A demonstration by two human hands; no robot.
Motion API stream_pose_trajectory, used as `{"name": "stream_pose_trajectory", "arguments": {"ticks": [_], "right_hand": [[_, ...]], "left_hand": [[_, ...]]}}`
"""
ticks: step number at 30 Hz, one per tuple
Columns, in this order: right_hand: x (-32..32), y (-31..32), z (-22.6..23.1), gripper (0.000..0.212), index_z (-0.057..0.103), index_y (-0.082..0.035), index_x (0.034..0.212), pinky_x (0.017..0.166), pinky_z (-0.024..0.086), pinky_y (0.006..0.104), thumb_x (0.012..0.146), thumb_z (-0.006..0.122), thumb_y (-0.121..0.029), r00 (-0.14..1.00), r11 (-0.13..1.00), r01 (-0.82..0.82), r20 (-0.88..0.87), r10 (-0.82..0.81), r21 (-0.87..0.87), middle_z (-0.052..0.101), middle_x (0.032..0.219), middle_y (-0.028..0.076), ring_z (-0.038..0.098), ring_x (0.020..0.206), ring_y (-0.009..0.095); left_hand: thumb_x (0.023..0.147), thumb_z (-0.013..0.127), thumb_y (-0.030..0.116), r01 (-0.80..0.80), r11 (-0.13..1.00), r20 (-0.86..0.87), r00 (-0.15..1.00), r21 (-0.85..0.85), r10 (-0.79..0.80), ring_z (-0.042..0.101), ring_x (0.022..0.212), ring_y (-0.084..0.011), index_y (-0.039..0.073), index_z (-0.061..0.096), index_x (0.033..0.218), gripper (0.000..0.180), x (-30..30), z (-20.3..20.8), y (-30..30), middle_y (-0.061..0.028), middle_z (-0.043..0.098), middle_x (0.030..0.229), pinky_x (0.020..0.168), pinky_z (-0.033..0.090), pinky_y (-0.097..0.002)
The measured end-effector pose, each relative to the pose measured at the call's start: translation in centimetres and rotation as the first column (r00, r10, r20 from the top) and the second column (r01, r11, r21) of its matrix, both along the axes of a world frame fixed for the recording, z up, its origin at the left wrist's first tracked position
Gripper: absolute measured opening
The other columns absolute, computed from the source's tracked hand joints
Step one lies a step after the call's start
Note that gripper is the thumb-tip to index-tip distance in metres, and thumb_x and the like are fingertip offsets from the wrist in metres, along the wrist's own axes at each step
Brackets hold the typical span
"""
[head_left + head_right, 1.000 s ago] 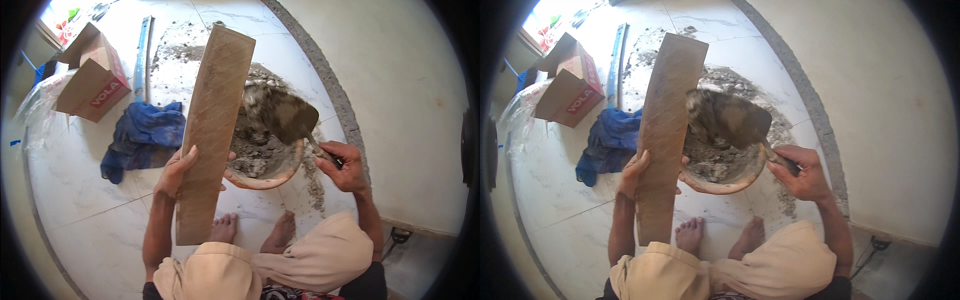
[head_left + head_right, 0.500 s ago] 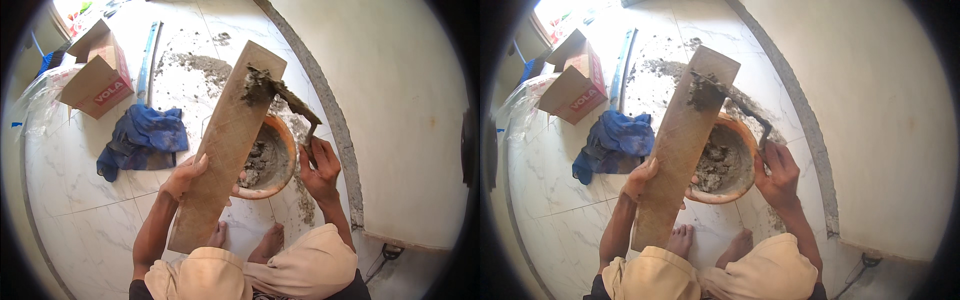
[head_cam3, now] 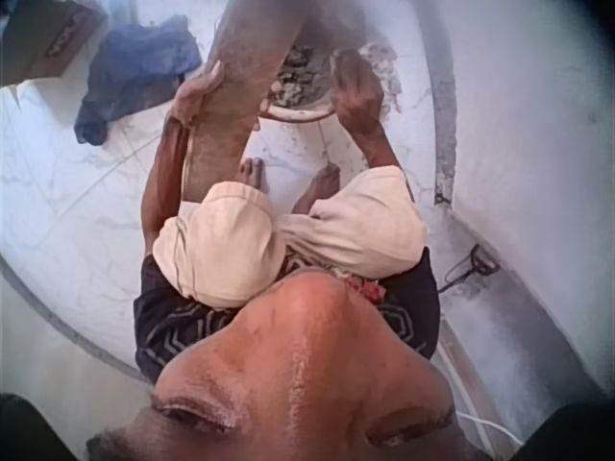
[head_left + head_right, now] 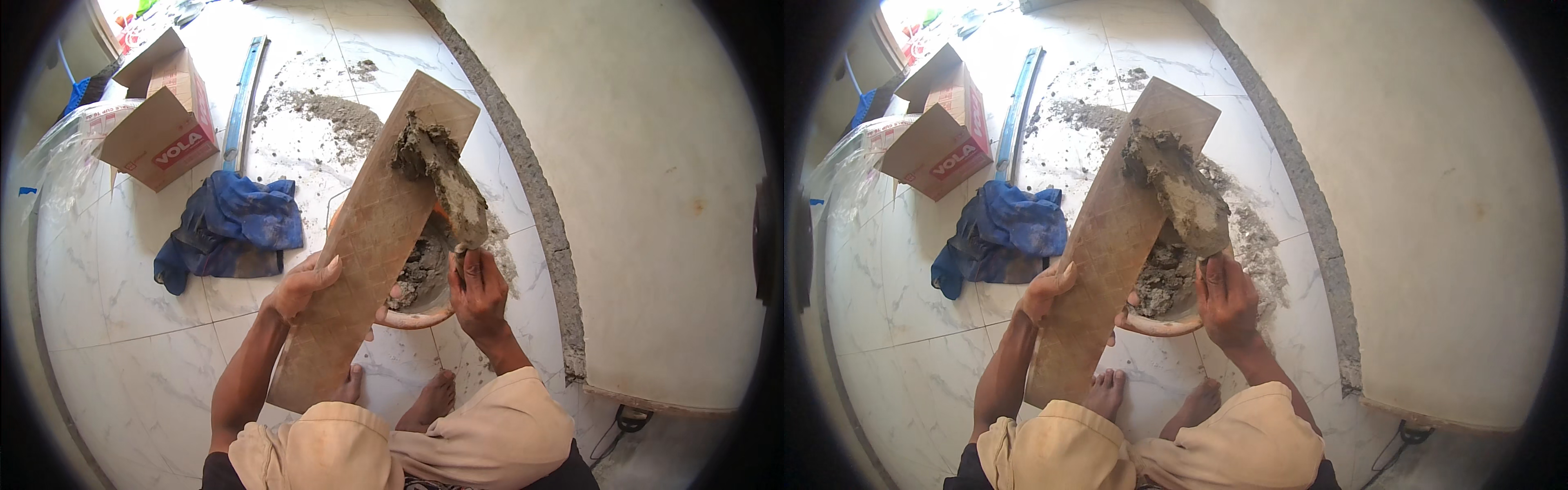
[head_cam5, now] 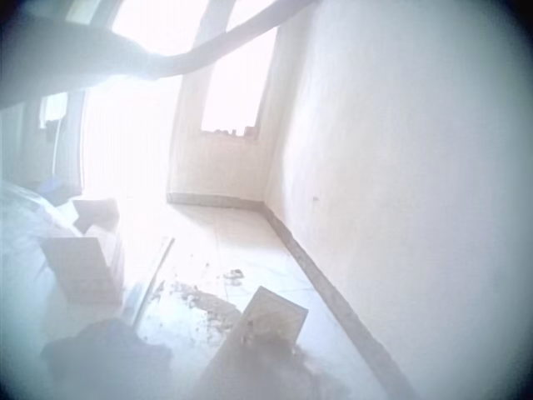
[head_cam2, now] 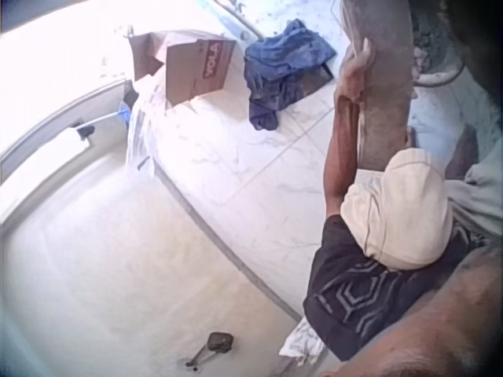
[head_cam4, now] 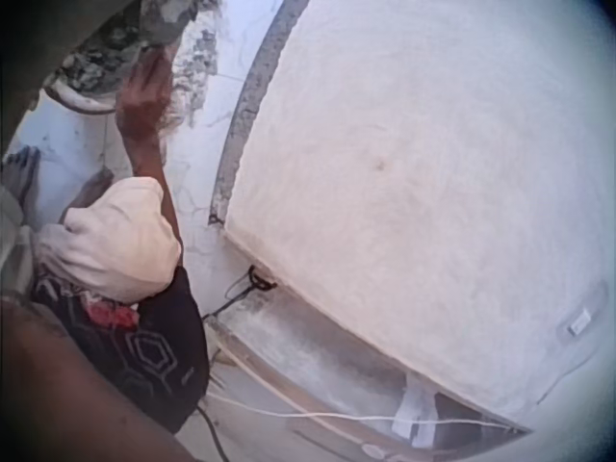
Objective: The person applies cement to the back of a rectangular tile using a trowel, places the tile on the floor, and uses a hammer and level to adjust and secure it. The person repeats this process for multiple tiles.
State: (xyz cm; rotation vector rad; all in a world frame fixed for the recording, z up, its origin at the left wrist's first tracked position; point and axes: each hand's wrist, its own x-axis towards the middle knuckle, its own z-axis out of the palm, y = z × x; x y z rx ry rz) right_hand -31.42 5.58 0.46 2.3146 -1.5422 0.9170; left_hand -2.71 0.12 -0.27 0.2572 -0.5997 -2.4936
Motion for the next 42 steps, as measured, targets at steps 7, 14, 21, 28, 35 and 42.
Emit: {"name": "stream_pose_trajectory", "arguments": {"ticks": [7,14,21,28,35,42], "right_hand": [[1.4,-1.9,0.2,0.061,0.05,0.011,0.135,0.062,0.053,0.0426,0.08,0.076,0.006,0.997,0.995,0.02,-0.077,-0.027,-0.102,0.058,0.101,0.024,0.062,0.077,0.038],[1.4,-1.6,0.4,0.063,0.05,0.014,0.133,0.066,0.054,0.044,0.076,0.077,0.005,0.995,0.993,0.021,-0.091,-0.031,-0.113,0.059,0.103,0.025,0.061,0.08,0.038],[2.4,-0.2,0.1,0.057,0.052,0.017,0.126,0.065,0.052,0.0427,0.076,0.077,0.003,0.993,0.997,0.005,-0.118,-0.013,-0.073,0.059,0.102,0.026,0.061,0.08,0.038],[2.1,1.4,-0.7,0.049,0.056,0.016,0.119,0.063,0.05,0.0435,0.077,0.076,0.002,0.99,0.999,0.003,-0.141,-0.007,-0.033,0.059,0.099,0.026,0.06,0.078,0.038],[1.2,3.5,-0.8,0.039,0.059,0.015,0.111,0.064,0.051,0.0448,0.077,0.075,0.003,0.981,1.0,0.022,-0.193,-0.021,0.004,0.059,0.099,0.027,0.06,0.078,0.039],[-0.4,6.1,0.0,0.043,0.062,0.009,0.12,0.059,0.051,0.0407,0.079,0.073,0.001,0.99,0.998,-0.017,-0.14,0.026,0.065,0.064,0.103,0.021,0.064,0.076,0.033]], "left_hand": [[0.099,0.062,0.035,-0.024,0.999,-0.032,0.999,-0.046,0.023,0.069,0.098,-0.044,0.004,0.023,0.155,0.076,0.2,2.9,-1.6,-0.0341,0.057,0.127,0.075,0.061,-0.061],[0.101,0.057,0.036,0.002,0.998,-0.161,0.987,-0.064,-0.012,0.068,0.096,-0.0438,0.006,0.023,0.155,0.07,-0.1,4.5,-1.9,-0.0367,0.054,0.126,0.071,0.061,-0.06],[0.102,0.056,0.036,-0.018,0.999,-0.174,0.985,-0.042,0.011,0.068,0.097,-0.0434,0.005,0.023,0.154,0.069,1.0,5.1,-1.4,-0.0372,0.054,0.126,0.071,0.062,-0.0597],[0.097,0.062,0.032,0.022,0.998,-0.212,0.977,0.063,-0.008,0.062,0.102,-0.0495,0.003,0.022,0.155,0.076,1.2,3.4,-1.1,-0.0419,0.045,0.131,0.075,0.058,-0.0672],[0.1,0.06,0.037,-0.018,0.999,-0.265,0.964,0.042,0.028,0.068,0.095,-0.0422,0.003,0.023,0.154,0.073,-0.1,3.8,-0.9,-0.0369,0.054,0.125,0.071,0.062,-0.0589],[0.099,0.06,0.041,-0.069,0.997,-0.219,0.973,0.035,0.075,0.067,0.093,-0.0414,0.004,0.025,0.154,0.075,1.7,3.5,-2.0,-0.0363,0.055,0.123,0.069,0.062,-0.0573]]}}
